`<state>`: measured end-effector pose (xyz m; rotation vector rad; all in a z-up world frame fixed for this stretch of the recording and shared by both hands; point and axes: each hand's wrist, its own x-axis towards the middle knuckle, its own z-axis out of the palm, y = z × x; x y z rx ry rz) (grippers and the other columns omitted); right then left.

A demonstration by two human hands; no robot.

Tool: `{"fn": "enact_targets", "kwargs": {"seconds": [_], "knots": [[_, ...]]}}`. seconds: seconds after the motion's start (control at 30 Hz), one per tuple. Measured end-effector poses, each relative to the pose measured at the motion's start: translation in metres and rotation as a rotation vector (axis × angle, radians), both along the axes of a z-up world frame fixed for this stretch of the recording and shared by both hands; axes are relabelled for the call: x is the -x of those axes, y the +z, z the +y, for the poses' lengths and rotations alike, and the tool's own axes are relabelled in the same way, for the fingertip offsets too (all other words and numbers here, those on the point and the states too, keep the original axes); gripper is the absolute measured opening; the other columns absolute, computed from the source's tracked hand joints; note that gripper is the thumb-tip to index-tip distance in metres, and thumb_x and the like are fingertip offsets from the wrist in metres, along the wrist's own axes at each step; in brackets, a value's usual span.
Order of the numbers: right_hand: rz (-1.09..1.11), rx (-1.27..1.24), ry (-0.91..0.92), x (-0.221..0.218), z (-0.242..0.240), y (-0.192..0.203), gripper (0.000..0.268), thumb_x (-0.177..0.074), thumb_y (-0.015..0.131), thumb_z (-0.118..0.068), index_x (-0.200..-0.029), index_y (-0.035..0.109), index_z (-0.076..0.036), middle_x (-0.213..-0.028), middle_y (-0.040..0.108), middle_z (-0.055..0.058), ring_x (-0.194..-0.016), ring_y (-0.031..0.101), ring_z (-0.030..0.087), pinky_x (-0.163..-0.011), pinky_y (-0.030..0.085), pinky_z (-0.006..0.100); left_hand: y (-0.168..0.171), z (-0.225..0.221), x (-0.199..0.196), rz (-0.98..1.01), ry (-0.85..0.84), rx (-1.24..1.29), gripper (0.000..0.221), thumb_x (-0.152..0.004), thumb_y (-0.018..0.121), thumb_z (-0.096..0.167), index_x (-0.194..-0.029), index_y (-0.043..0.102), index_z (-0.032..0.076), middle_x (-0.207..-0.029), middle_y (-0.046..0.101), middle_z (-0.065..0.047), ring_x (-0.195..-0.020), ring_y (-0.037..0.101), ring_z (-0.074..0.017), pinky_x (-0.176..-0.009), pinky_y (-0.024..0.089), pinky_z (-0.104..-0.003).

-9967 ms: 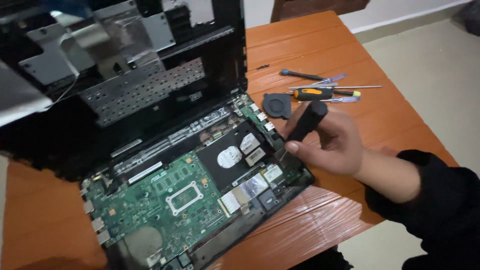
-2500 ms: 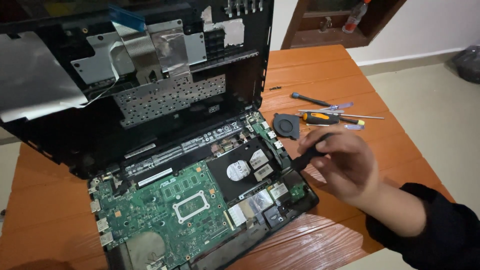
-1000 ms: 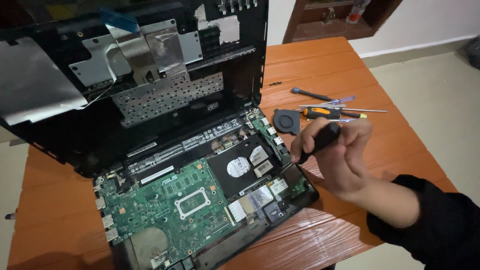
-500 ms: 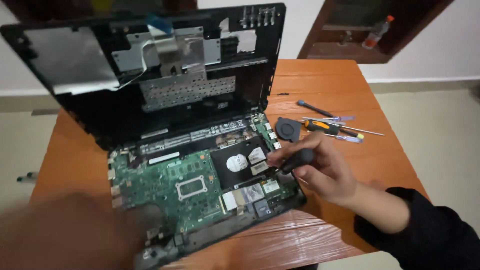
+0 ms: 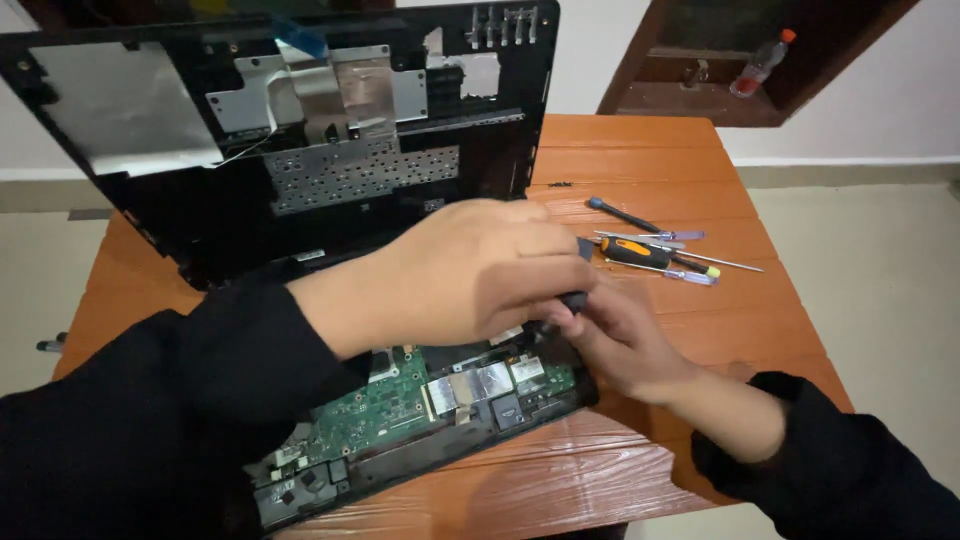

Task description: Disassembling a laptop to remove internal components including the cooling fan and battery.

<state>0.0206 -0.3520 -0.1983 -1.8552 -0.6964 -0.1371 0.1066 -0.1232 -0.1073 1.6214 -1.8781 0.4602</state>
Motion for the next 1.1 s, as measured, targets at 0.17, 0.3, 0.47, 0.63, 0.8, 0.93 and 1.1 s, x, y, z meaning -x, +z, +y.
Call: {"fn": "enact_targets", "kwargs": {"seconds": [0.17, 0.3, 0.47, 0.63, 0.8, 0.93, 1.1], "knots": [[-0.001, 0.241, -0.107, -0.003, -0.001, -0.005, 0.020, -0.088, 0.080, -0.023, -0.102, 0.073, -0.010, -0.082, 0.064, -0.002, -0.082, 0.056, 0.013, -0.074, 0.041, 0.026, -0.004, -0.003, -0.003, -0.291, 0.241, 0.014, 0.025, -0.109, 0.057, 0.035, -0.091, 0.056, 0.016, -0.078, 0.055, -0.002, -0.073, 0.054, -0.0263, -0.057, 0.036, -0.039], [0.043, 0.305, -0.228, -0.002, 0.009, -0.004, 0.013, -0.086, 0.082, -0.018, -0.089, 0.070, -0.015, -0.078, 0.057, -0.005, -0.073, 0.055, 0.009, -0.059, 0.040, 0.025, -0.018, -0.015, -0.007, -0.351, 0.366, 0.001, 0.040, -0.102, 0.064, 0.049, -0.077, 0.059, 0.017, -0.070, 0.060, -0.002, -0.069, 0.059, -0.0274, -0.059, 0.039, -0.040], [0.081, 0.246, -0.087, -0.005, 0.002, -0.007, 0.007, -0.094, 0.070, -0.007, -0.101, 0.070, -0.009, -0.096, 0.073, 0.003, -0.093, 0.068, 0.017, -0.084, 0.053, 0.028, -0.022, -0.018, -0.007, -0.528, 0.535, 0.032, 0.051, -0.096, 0.068, 0.066, -0.083, 0.063, 0.017, -0.073, 0.065, 0.000, -0.068, 0.062, -0.0258, -0.060, 0.042, -0.037], [0.095, 0.204, 0.003, -0.007, 0.007, 0.010, 0.008, -0.098, 0.064, -0.011, -0.100, 0.066, -0.003, -0.096, 0.073, 0.007, -0.092, 0.074, 0.018, -0.084, 0.064, 0.029, 0.005, 0.001, 0.000, -0.191, 0.218, -0.011, 0.024, -0.101, 0.060, 0.009, -0.125, 0.063, 0.011, -0.101, 0.067, -0.006, -0.091, 0.066, -0.0288, -0.056, 0.037, -0.040], [0.088, 0.296, 0.064, -0.008, 0.005, 0.021, 0.014, -0.102, 0.057, -0.017, -0.105, 0.066, -0.007, -0.100, 0.075, 0.004, -0.097, 0.074, 0.019, -0.088, 0.060, 0.031, 0.002, -0.005, -0.002, -0.107, 0.149, -0.050, 0.013, -0.094, 0.064, 0.004, -0.107, 0.064, 0.007, -0.092, 0.062, -0.009, -0.081, 0.059, -0.0318, -0.055, 0.036, -0.045], [0.050, 0.347, 0.050, -0.003, 0.005, 0.023, 0.025, -0.099, 0.061, -0.013, -0.123, 0.061, -0.004, -0.111, 0.075, 0.006, -0.099, 0.072, 0.018, -0.084, 0.058, 0.029, -0.007, -0.009, -0.006, -0.175, 0.206, -0.020, 0.025, -0.071, 0.073, 0.006, -0.089, 0.056, 0.011, -0.087, 0.060, -0.003, -0.073, 0.056, -0.0296, -0.057, 0.036, -0.042], [-0.180, 0.400, -0.004, -0.005, -0.004, 0.005, 0.021, -0.094, 0.072, -0.032, -0.101, 0.065, -0.013, -0.082, 0.063, -0.001, -0.075, 0.059, 0.016, -0.069, 0.043, 0.029, -0.016, -0.013, 0.001, -0.110, 0.145, 0.100, 0.042, -0.105, 0.053, 0.048, -0.083, 0.053, 0.011, -0.073, 0.050, -0.005, -0.065, 0.051, -0.0287, -0.053, 0.034, -0.041]]}}
